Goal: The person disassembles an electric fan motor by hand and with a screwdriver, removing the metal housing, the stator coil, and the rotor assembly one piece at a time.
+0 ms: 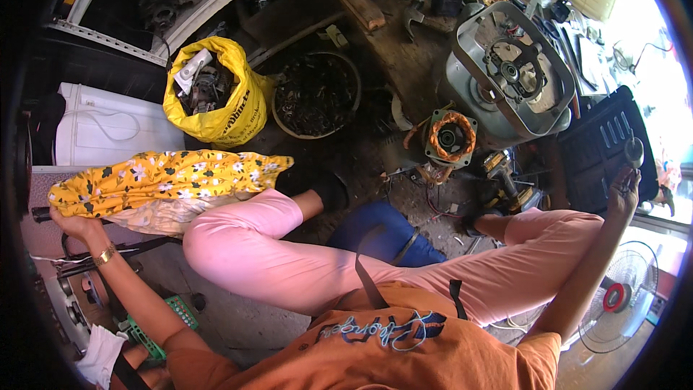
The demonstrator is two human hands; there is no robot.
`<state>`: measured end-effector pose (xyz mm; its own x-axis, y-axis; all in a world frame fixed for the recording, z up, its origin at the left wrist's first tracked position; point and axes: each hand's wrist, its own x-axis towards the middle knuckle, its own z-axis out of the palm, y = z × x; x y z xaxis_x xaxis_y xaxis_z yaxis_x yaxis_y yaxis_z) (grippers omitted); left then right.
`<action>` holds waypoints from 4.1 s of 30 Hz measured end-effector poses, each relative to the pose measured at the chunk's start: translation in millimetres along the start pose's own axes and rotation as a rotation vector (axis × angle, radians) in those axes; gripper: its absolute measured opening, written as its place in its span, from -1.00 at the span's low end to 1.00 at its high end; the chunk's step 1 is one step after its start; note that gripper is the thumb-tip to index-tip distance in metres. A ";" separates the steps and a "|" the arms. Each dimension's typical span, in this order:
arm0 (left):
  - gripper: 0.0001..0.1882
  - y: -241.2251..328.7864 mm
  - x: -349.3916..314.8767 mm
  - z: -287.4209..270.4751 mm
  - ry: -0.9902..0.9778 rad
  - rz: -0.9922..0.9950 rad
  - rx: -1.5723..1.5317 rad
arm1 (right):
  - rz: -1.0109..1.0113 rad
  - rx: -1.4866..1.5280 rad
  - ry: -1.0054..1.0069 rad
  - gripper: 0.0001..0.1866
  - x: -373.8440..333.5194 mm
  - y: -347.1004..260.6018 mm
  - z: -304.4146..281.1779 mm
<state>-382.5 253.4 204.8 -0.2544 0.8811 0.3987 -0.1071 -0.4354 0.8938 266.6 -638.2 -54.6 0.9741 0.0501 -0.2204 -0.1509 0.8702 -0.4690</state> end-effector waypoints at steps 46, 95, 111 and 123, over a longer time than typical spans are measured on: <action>-0.52 -147.1 -345.0 426.8 -1.546 0.060 0.336 | -0.367 -0.275 -0.027 -0.81 -60.2 127.1 200.6; -0.64 -193.0 -411.2 507.0 -1.497 0.223 0.300 | -0.396 -0.512 0.112 -0.79 -84.3 118.4 190.7; -0.44 -189.7 -378.1 501.1 -1.233 0.347 0.391 | -0.459 -0.504 0.129 -0.76 -93.6 127.4 221.1; -0.44 57.8 -488.3 348.0 -1.925 0.255 -0.449 | -0.262 -0.801 -0.435 -0.67 -192.8 155.8 276.0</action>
<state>70.0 -137.7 133.1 0.8485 -0.3272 0.4159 -0.5102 -0.2973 0.8070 101.8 -377.0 150.9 0.9462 0.2202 0.2372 0.1680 0.2922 -0.9415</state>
